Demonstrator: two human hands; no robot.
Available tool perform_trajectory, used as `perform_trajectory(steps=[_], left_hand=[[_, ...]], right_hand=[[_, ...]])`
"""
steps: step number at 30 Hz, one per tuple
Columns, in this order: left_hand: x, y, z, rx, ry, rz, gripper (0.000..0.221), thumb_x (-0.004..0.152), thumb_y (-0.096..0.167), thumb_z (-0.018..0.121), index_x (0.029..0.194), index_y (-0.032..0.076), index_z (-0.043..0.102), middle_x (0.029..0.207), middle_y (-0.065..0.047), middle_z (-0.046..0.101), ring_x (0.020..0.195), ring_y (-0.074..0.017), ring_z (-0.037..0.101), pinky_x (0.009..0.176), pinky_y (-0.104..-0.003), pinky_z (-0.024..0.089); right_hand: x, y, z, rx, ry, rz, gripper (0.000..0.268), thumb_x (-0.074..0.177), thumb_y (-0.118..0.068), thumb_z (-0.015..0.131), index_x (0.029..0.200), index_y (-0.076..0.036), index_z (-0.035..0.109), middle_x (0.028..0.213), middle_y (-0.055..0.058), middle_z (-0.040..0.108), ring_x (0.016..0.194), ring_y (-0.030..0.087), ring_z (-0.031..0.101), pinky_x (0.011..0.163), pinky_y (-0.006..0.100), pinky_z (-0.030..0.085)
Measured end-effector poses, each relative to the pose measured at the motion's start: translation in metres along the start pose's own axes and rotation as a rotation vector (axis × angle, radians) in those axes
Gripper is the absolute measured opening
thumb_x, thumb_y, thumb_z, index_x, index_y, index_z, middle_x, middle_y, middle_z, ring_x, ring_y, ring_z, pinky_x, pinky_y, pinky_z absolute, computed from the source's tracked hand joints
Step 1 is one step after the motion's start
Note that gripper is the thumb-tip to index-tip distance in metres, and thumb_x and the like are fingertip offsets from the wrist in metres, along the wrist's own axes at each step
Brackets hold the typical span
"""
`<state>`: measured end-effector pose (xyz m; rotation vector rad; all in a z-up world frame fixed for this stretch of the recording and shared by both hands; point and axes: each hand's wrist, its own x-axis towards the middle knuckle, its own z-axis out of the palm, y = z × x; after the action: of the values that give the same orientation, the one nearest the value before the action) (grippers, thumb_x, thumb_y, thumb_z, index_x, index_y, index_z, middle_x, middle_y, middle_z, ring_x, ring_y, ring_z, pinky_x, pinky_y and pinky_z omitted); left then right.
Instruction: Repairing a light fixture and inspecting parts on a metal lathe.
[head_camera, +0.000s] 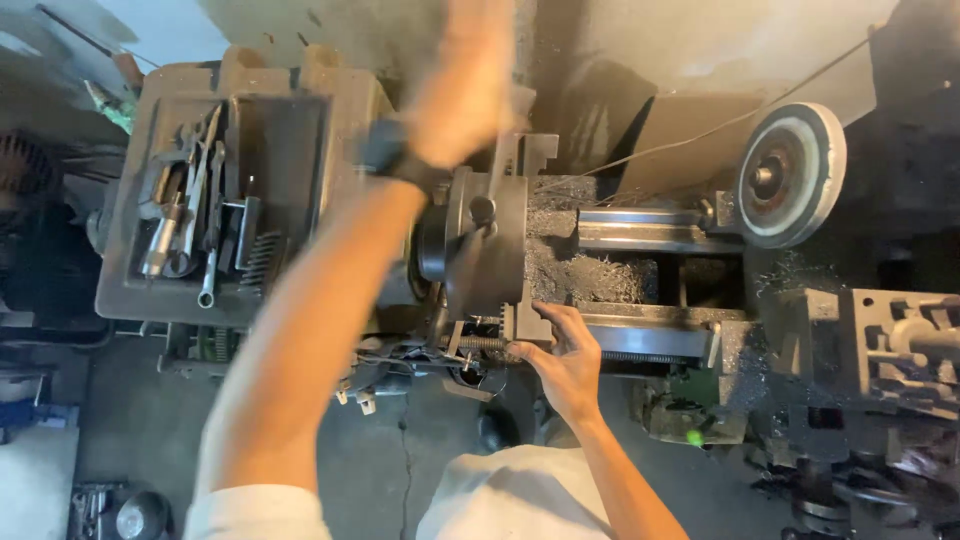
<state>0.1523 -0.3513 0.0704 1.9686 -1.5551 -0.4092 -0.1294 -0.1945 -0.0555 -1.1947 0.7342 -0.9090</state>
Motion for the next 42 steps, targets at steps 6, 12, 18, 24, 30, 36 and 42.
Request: perform_trajectory(steps=[6, 12, 18, 24, 30, 36, 42], left_hand=[[-0.108, 0.027, -0.066, 0.491, -0.136, 0.609, 0.128, 0.048, 0.046, 0.095, 0.156, 0.010, 0.035, 0.157, -0.032, 0.021, 0.145, -0.0559, 0.013, 0.107, -0.079, 0.013], [-0.181, -0.063, -0.192, 0.563, 0.501, 0.219, 0.047, 0.096, 0.007, 0.077, 0.135, -0.005, 0.053, 0.135, -0.025, 0.057, 0.126, -0.0444, 0.054, 0.107, -0.052, 0.044], [-0.272, -0.035, -0.168, 0.371, 0.433, -0.227, 0.037, 0.089, 0.031, 0.082, 0.102, -0.002, 0.072, 0.094, -0.019, 0.070, 0.086, -0.0360, 0.067, 0.076, -0.044, 0.051], [-0.304, -0.068, -0.113, 0.436, 0.292, -0.418, 0.045, 0.094, 0.042, 0.078, 0.082, -0.001, 0.071, 0.071, -0.021, 0.069, 0.067, -0.0412, 0.066, 0.059, -0.049, 0.050], [-0.364, -0.024, -0.058, -0.580, 0.173, -0.437, 0.030, 0.092, 0.027, 0.069, 0.078, 0.000, 0.074, 0.066, 0.001, 0.067, 0.061, -0.0030, 0.051, 0.050, -0.030, 0.040], [-0.374, 0.055, 0.007, -0.705, -0.234, -0.255, 0.017, 0.089, 0.016, 0.070, 0.087, 0.000, 0.073, 0.071, 0.002, 0.070, 0.069, -0.0005, 0.055, 0.056, -0.024, 0.048], [-0.342, 0.103, 0.002, -0.786, -0.518, -0.284, 0.016, 0.084, 0.013, 0.079, 0.094, 0.001, 0.073, 0.073, -0.001, 0.071, 0.066, -0.0038, 0.060, 0.058, -0.026, 0.051]], right_hand=[[0.006, 0.014, -0.010, -0.104, 0.003, -0.027, 0.058, 0.069, 0.006, 0.089, 0.122, 0.006, 0.067, 0.112, 0.003, 0.056, 0.091, 0.009, 0.050, 0.078, 0.022, 0.048], [0.005, 0.010, -0.009, -0.110, -0.027, -0.092, 0.057, 0.070, 0.008, 0.087, 0.122, 0.007, 0.065, 0.112, 0.004, 0.057, 0.097, 0.011, 0.055, 0.084, 0.022, 0.047], [0.003, 0.026, -0.013, -0.036, -0.056, 0.046, 0.058, 0.075, 0.007, 0.082, 0.128, 0.005, 0.059, 0.117, 0.008, 0.063, 0.110, 0.016, 0.064, 0.097, 0.030, 0.055], [-0.019, -0.031, 0.002, -0.400, -0.001, -0.193, 0.075, 0.075, -0.002, 0.085, 0.140, 0.002, 0.047, 0.134, 0.015, 0.055, 0.123, 0.022, 0.055, 0.102, 0.035, 0.050], [-0.085, -0.099, 0.009, -0.649, -0.168, -0.685, 0.066, 0.081, -0.006, 0.081, 0.139, -0.001, 0.050, 0.148, 0.022, 0.052, 0.139, 0.035, 0.054, 0.119, 0.043, 0.044], [-0.102, -0.132, 0.022, -0.974, -0.585, -0.842, 0.068, 0.074, -0.004, 0.077, 0.137, 0.005, 0.051, 0.142, 0.028, 0.053, 0.131, 0.045, 0.056, 0.110, 0.057, 0.044], [-0.104, -0.119, -0.049, -0.795, -0.487, -0.710, 0.069, 0.077, -0.003, 0.081, 0.140, 0.001, 0.052, 0.136, 0.024, 0.058, 0.121, 0.038, 0.066, 0.101, 0.043, 0.058]])
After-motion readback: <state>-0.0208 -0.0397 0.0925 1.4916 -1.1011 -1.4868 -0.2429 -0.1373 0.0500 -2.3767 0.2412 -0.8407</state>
